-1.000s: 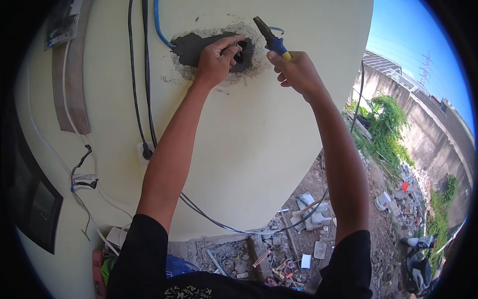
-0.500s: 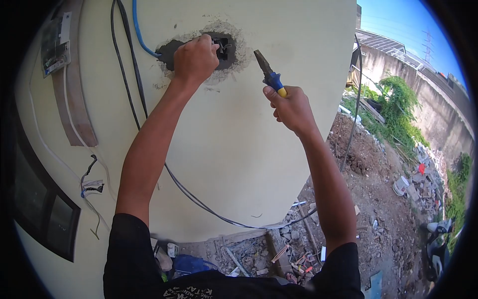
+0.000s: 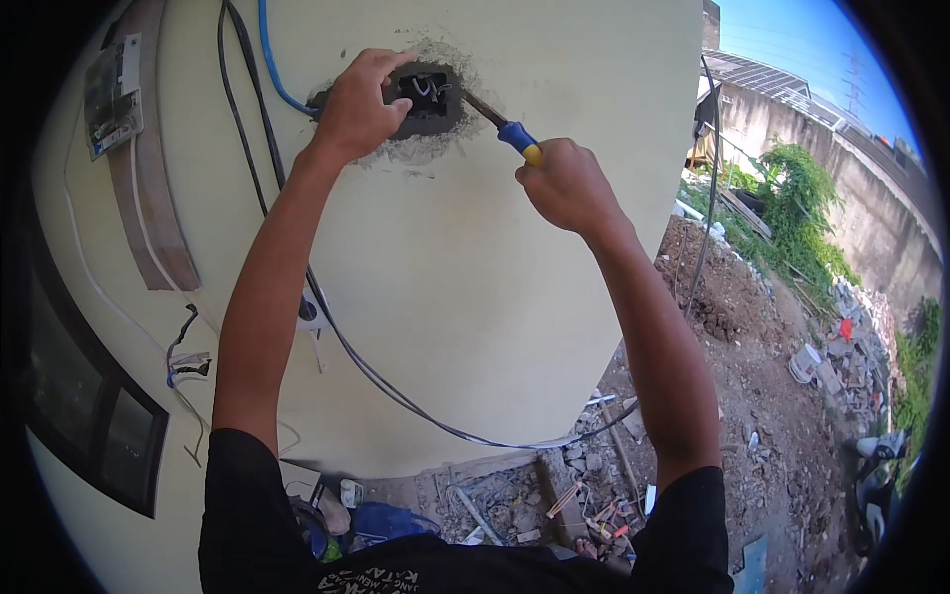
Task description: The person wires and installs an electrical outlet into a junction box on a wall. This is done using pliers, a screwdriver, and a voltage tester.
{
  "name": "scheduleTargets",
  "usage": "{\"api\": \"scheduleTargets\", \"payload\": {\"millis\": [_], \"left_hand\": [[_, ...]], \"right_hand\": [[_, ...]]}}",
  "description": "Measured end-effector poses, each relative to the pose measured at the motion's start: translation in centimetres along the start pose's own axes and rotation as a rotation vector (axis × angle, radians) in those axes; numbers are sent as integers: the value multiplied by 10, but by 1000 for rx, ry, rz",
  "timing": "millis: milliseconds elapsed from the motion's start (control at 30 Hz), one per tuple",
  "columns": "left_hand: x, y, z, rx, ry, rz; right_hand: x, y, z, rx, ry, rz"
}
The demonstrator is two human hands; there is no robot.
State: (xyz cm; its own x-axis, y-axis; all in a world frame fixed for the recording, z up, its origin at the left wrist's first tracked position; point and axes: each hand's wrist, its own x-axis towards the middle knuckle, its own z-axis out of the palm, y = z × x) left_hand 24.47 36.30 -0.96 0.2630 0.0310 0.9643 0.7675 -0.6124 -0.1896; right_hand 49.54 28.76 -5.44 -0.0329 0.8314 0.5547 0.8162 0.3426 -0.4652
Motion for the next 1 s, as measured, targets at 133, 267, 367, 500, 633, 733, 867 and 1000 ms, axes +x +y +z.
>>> {"api": "scheduleTargets", "payload": {"millis": [133, 267, 367, 500, 633, 733, 867, 1000], "left_hand": [[-13, -7, 36, -383, -159, -309], [-11, -12, 52, -720, -209, -403], [-10, -14, 59, -747, -176, -363], [-11, -14, 62, -658, -177, -375], [-12, -16, 68, -625, -104, -268], [-11, -17, 71, -689, -86, -282], [-12, -18, 73, -699, -89, -269], [-12, -17, 73, -691, -89, -285]], "right_hand": [[12, 10, 24, -99, 88, -131], [20, 9, 27, -169, 153, -198], [25, 8, 25, -206, 183, -229], [29, 4, 23, -241, 225, -259], [29, 0, 21, -273, 218, -230], [32, 5, 20, -292, 273, -288], [31, 2, 15, -320, 274, -308], [33, 3, 14, -355, 301, -332]]}}
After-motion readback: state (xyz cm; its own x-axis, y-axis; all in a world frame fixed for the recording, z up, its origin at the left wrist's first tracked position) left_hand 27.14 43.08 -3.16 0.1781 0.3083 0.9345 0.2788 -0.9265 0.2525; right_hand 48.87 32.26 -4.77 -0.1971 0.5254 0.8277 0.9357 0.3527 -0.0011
